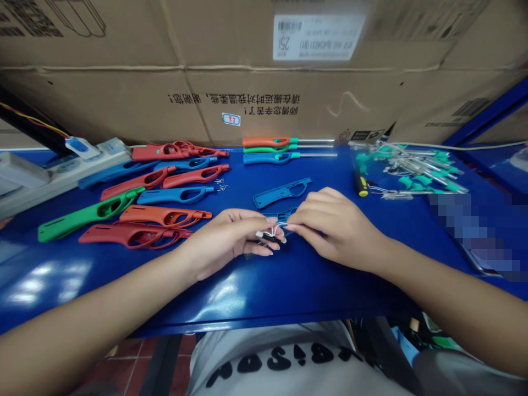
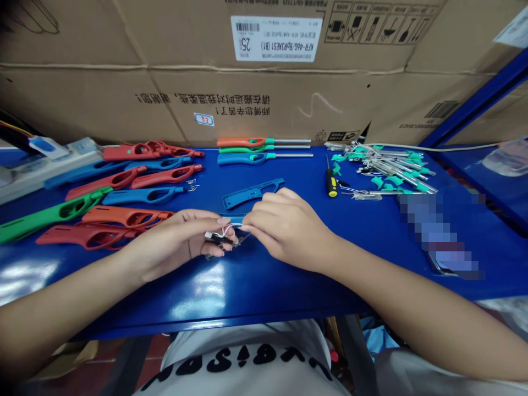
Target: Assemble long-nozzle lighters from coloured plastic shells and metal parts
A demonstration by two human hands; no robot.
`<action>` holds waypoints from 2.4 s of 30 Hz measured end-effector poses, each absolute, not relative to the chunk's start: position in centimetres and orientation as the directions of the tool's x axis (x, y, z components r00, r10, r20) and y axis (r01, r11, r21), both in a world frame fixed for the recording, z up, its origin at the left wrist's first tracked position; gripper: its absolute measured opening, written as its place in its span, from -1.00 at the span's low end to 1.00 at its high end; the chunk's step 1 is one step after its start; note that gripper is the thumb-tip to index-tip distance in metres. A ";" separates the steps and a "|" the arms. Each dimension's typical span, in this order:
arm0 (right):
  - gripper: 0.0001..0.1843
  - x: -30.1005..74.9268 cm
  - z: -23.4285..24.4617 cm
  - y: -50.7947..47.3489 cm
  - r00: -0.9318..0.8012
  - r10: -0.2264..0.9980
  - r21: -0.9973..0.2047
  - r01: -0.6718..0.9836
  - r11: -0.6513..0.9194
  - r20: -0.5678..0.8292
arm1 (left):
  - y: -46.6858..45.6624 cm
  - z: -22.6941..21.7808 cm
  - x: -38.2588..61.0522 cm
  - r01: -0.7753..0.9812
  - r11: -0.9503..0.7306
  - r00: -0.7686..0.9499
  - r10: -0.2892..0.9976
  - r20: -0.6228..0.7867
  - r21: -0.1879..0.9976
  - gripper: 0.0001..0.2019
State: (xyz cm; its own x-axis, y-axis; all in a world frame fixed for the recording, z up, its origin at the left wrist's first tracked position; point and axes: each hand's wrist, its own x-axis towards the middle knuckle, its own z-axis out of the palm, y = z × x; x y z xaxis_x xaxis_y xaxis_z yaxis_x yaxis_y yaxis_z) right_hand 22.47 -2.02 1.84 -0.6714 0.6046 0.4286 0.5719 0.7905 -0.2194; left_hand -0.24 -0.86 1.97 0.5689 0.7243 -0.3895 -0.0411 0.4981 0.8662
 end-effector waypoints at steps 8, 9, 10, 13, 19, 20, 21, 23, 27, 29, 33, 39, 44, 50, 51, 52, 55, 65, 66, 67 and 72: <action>-0.78 22.4 1.8 -2.2 -0.668 0.562 -0.216 0.532 0.819 0.487 | -1.0 1.7 -0.6 -0.077 0.743 0.719 0.503 -0.479 0.665 -0.86; -0.78 22.3 1.8 -2.2 -0.665 0.558 -0.211 0.531 0.821 0.497 | -1.0 1.6 -0.6 -0.083 0.749 0.731 0.494 -0.471 0.657 -0.85; -0.79 22.3 1.8 -2.3 -0.664 0.551 -0.204 0.528 0.824 0.507 | -1.1 1.6 -0.6 -0.085 0.750 0.742 0.487 -0.461 0.656 -0.85; -0.80 22.2 1.7 -2.3 -0.669 0.522 -0.173 0.517 0.838 0.530 | -1.2 1.5 -0.5 -0.084 0.720 0.757 0.496 -0.426 0.689 -0.82; -0.84 22.2 1.8 -2.2 -0.665 0.540 -0.264 0.476 0.839 0.516 | -1.3 1.5 -0.6 -0.087 0.617 0.738 0.567 -0.365 0.782 -0.81; -0.86 22.2 1.9 -2.2 -0.658 0.564 -0.314 0.469 0.826 0.499 | -1.3 1.5 -0.5 -0.086 0.593 0.732 0.582 -0.353 0.800 -0.81; -0.87 22.2 2.0 -2.1 -0.652 0.587 -0.363 0.461 0.810 0.480 | -1.3 1.5 -0.5 -0.081 0.568 0.726 0.596 -0.342 0.819 -0.81; -0.94 22.4 2.1 -2.0 -0.644 0.619 -0.431 0.451 0.782 0.450 | -1.2 1.5 -0.5 -0.066 0.524 0.715 0.618 -0.326 0.849 -0.81; -0.94 22.7 2.3 -1.8 -0.645 0.646 -0.511 0.426 0.747 0.408 | -1.1 1.6 -0.4 -0.012 0.436 0.675 0.667 -0.315 0.900 -0.76; -0.95 22.8 2.3 -1.8 -0.628 0.668 -0.563 0.407 0.719 0.400 | -1.1 1.6 -0.3 -0.023 0.403 0.651 0.701 -0.292 0.915 -0.70; -0.95 22.7 2.7 -2.1 -0.525 0.732 -0.649 0.382 0.658 0.434 | -1.1 1.7 -0.3 -0.107 0.306 0.574 0.796 -0.192 0.946 -0.60; -0.91 22.2 3.8 -2.8 -0.258 0.856 -0.840 0.208 0.501 0.447 | -1.7 1.6 -0.2 0.120 -0.012 0.472 0.880 -0.046 0.993 -0.86; -0.88 21.6 4.3 -3.2 -0.184 0.896 -0.915 -0.063 0.399 0.404 | -2.9 1.6 0.5 0.029 -0.116 0.527 0.846 0.083 0.993 -0.72; -0.91 20.9 4.1 -3.4 -0.249 0.914 -0.947 -0.089 0.308 0.321 | -3.2 1.7 0.5 -0.059 -0.074 0.616 0.782 0.094 0.996 -0.81; -0.92 20.9 4.1 -3.4 -0.253 0.918 -0.953 -0.085 0.292 0.304 | -3.1 1.8 0.4 -0.065 -0.055 0.613 0.786 0.084 0.996 -0.83; -0.92 20.9 4.0 -3.3 -0.258 0.923 -0.958 -0.081 0.276 0.287 | -3.1 1.8 0.3 -0.067 -0.041 0.612 0.787 0.073 0.997 -0.84; -0.91 21.1 3.9 -3.1 -0.295 0.927 -0.973 -0.086 0.216 0.232 | -3.1 1.8 0.1 -0.053 -0.052 0.614 0.786 0.073 0.997 -0.88; -0.88 21.6 4.0 -2.8 -0.304 0.924 -0.969 0.012 0.246 0.231 | -2.9 2.2 -0.2 -0.052 -0.022 0.637 0.769 0.050 0.998 -0.89; -0.88 21.6 4.1 -2.8 -0.311 0.921 -0.966 0.031 0.255 0.234 | -2.9 2.2 -0.3 -0.057 -0.010 0.643 0.764 0.045 0.998 -0.88; -0.87 21.7 4.2 -2.8 -0.320 0.918 -0.963 0.048 0.263 0.235 | -2.8 2.2 -0.3 -0.063 0.005 0.652 0.758 0.038 0.998 -0.86; -0.85 21.5 4.1 -3.2 -0.370 0.896 -0.945 0.114 0.306 0.245 | -2.8 2.0 -0.1 -0.100 0.108 0.682 0.731 -0.011 0.989 -0.83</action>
